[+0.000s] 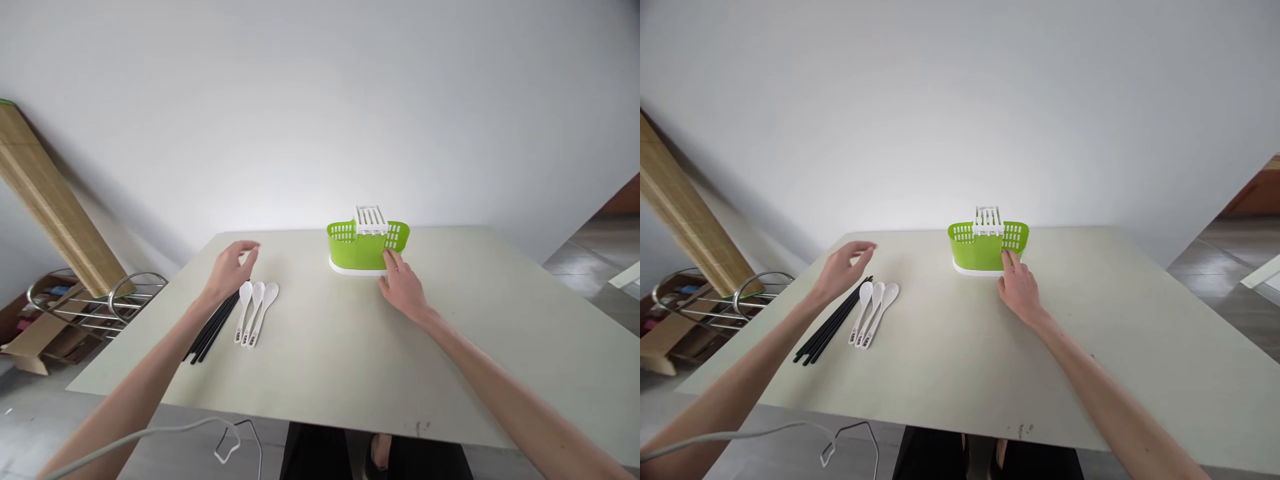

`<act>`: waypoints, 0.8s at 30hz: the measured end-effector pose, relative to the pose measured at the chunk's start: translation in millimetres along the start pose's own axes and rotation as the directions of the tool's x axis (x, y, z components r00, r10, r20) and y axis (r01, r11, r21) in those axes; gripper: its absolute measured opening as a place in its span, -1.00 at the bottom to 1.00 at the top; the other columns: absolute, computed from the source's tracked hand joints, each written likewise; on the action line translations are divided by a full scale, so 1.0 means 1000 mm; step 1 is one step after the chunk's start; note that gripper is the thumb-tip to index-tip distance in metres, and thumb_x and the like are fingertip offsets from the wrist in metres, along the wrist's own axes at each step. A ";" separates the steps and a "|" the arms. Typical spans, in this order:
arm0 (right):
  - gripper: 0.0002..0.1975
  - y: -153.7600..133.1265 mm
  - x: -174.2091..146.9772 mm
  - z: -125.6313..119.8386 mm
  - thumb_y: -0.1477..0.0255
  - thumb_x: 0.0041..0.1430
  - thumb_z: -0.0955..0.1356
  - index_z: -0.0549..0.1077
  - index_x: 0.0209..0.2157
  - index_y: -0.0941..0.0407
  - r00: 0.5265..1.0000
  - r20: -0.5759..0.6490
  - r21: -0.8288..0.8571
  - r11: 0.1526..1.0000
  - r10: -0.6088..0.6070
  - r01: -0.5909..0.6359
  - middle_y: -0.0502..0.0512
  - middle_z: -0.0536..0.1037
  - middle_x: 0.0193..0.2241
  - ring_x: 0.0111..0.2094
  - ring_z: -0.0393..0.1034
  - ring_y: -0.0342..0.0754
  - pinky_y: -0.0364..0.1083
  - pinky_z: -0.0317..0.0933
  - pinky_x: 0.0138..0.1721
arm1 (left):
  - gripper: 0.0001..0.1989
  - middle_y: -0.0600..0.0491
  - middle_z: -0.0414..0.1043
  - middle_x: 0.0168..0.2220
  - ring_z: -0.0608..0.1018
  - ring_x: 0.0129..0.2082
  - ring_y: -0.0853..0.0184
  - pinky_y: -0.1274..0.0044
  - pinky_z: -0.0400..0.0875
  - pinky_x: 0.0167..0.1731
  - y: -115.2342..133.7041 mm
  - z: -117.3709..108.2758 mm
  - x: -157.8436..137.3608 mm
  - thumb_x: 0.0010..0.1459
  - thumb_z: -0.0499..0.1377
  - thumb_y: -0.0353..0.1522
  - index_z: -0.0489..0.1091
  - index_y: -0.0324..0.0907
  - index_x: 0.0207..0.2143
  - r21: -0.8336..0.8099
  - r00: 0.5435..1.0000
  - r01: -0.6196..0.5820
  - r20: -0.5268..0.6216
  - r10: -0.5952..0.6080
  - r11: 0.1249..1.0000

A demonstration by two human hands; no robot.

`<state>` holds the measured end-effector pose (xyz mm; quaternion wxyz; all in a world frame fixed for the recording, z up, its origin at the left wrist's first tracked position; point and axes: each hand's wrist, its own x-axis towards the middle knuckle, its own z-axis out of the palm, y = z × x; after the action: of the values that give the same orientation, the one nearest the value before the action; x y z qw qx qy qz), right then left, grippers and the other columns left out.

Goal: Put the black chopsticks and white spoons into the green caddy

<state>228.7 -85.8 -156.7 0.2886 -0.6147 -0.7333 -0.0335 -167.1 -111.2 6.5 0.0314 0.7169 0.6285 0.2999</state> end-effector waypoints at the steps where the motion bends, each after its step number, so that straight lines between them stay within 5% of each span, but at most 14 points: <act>1: -0.31 0.003 0.000 0.000 0.40 0.34 0.19 0.07 0.47 0.16 1.000 0.007 -0.033 0.999 -0.009 0.010 0.38 0.21 0.42 0.16 0.37 0.36 0.26 0.41 0.01 | -0.51 -0.13 0.57 0.11 0.58 0.08 0.07 0.28 0.49 0.05 -0.021 -0.004 -0.010 0.34 0.02 -0.05 0.50 -0.17 0.06 0.060 0.999 0.037 0.025 -0.039 0.997; 5: -0.32 0.018 -0.001 0.000 0.37 0.37 0.18 0.07 0.47 0.13 0.999 0.021 -0.130 0.991 -0.037 0.039 0.40 0.20 0.41 0.09 0.38 0.36 0.27 0.42 -0.05 | -0.40 -0.25 0.55 0.07 0.54 0.13 -0.01 0.17 0.38 0.19 -0.089 -0.008 -0.055 0.25 0.02 -0.03 0.45 -0.25 0.11 0.300 0.979 0.096 0.144 -0.145 0.949; 8: -0.32 0.026 0.003 0.001 0.34 0.38 0.18 0.06 0.48 0.14 0.999 0.040 -0.158 0.987 -0.022 0.028 0.44 0.16 0.42 0.09 0.37 0.38 0.30 0.41 -0.06 | -0.23 -0.34 0.42 0.22 0.42 0.28 -0.14 0.14 0.34 0.22 -0.112 -0.006 -0.085 0.19 0.03 0.05 0.36 -0.31 0.25 0.429 0.931 0.139 0.251 -0.265 0.893; 13: -0.33 0.032 0.009 0.003 0.29 0.41 0.16 0.07 0.47 0.17 0.998 0.066 -0.142 0.990 0.019 -0.009 0.45 0.13 0.43 0.14 0.38 0.39 0.30 0.41 0.00 | -0.32 -0.33 0.41 0.20 0.46 0.22 -0.19 0.16 0.45 0.07 -0.102 -0.009 -0.108 0.10 0.10 -0.05 0.39 -0.22 0.20 0.538 0.862 0.160 0.332 -0.383 0.828; 20: -0.21 0.029 -0.023 -0.020 0.25 0.40 0.21 -0.18 0.54 -0.01 0.999 -0.026 0.073 0.997 0.029 -0.027 0.40 -0.28 0.51 0.24 0.35 0.34 0.19 0.51 -0.16 | -0.72 -0.32 0.48 0.01 0.60 -0.01 -0.06 0.30 0.48 -0.12 -0.086 -0.016 -0.091 0.22 0.08 -0.39 0.48 -0.28 -0.08 0.746 0.771 0.054 0.391 -0.502 0.664; 24: -0.23 0.039 -0.058 -0.037 0.21 0.41 0.25 -0.15 0.52 -0.08 0.996 -0.089 0.220 0.975 0.010 0.010 0.38 -0.16 0.48 0.18 0.41 0.27 0.21 0.51 -0.09 | -0.62 -0.37 0.47 0.02 0.60 0.00 -0.04 0.32 0.46 -0.12 -0.087 -0.009 -0.087 0.24 -0.03 -0.58 0.38 -0.39 0.06 0.790 0.784 0.037 0.357 -0.508 0.612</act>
<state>283.2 -142.9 -164.9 0.3876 -0.5767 -0.7188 0.0204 -251.0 -176.0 -57.4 -0.0389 0.6080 0.7637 -0.2134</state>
